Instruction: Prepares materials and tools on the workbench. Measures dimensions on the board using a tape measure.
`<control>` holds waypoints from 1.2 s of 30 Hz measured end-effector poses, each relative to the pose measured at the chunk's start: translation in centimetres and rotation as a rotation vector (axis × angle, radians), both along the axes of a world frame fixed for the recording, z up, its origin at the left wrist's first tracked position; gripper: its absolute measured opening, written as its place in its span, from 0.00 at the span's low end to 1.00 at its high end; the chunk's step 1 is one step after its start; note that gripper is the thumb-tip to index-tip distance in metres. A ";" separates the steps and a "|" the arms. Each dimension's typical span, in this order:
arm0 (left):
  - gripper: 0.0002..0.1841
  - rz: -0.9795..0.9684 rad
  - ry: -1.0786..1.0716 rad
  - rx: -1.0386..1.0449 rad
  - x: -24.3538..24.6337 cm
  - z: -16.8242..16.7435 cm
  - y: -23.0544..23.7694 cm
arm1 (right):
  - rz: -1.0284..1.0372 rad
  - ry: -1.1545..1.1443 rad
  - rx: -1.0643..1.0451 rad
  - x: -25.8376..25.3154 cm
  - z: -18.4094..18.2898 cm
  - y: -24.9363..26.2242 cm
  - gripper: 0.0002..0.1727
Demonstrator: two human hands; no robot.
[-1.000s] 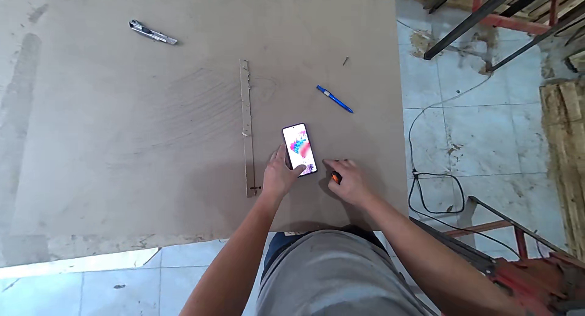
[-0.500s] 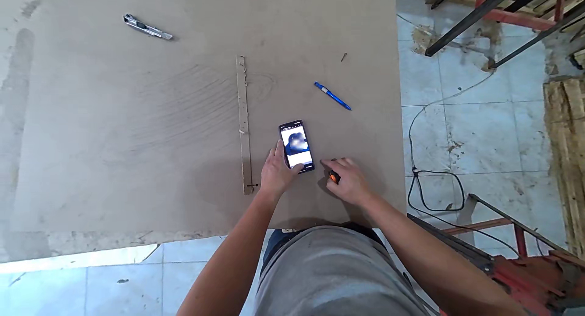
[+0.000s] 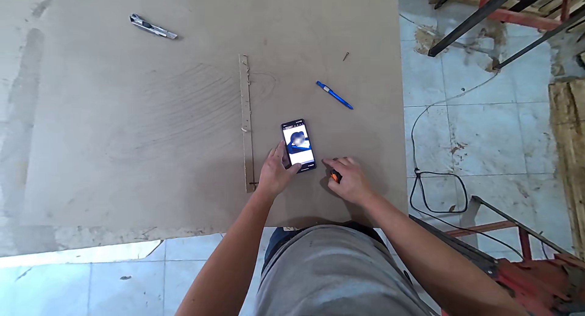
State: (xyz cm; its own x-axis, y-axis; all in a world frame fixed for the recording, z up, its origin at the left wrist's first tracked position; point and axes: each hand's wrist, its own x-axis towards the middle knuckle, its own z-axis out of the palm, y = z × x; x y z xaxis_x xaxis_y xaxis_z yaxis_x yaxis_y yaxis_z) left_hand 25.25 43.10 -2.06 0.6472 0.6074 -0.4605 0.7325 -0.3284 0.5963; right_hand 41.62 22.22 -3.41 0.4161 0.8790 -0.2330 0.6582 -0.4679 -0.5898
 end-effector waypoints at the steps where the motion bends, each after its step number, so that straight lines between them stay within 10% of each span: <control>1: 0.50 -0.008 0.012 0.006 -0.3 0.1 -0.3 | 0.000 -0.001 0.009 0.0 -0.1 0.0 0.32; 30: 0.42 -0.139 0.025 -0.009 -6.2 0.0 -3.0 | -0.199 0.009 -0.131 -3.5 1.5 -5.9 0.32; 36: 0.39 -0.187 0.046 -0.012 -6.6 0.6 -3.4 | -0.449 0.380 -0.297 -6.7 4.1 -7.7 0.30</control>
State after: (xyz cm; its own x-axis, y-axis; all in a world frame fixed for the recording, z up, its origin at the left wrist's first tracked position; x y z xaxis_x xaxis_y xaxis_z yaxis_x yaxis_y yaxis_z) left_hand 18.64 39.75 -1.43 0.7261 0.4733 -0.4988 0.6863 -0.4545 0.5679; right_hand 34.93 14.52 0.73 0.5682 0.5148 -0.6420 0.1325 -0.8272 -0.5461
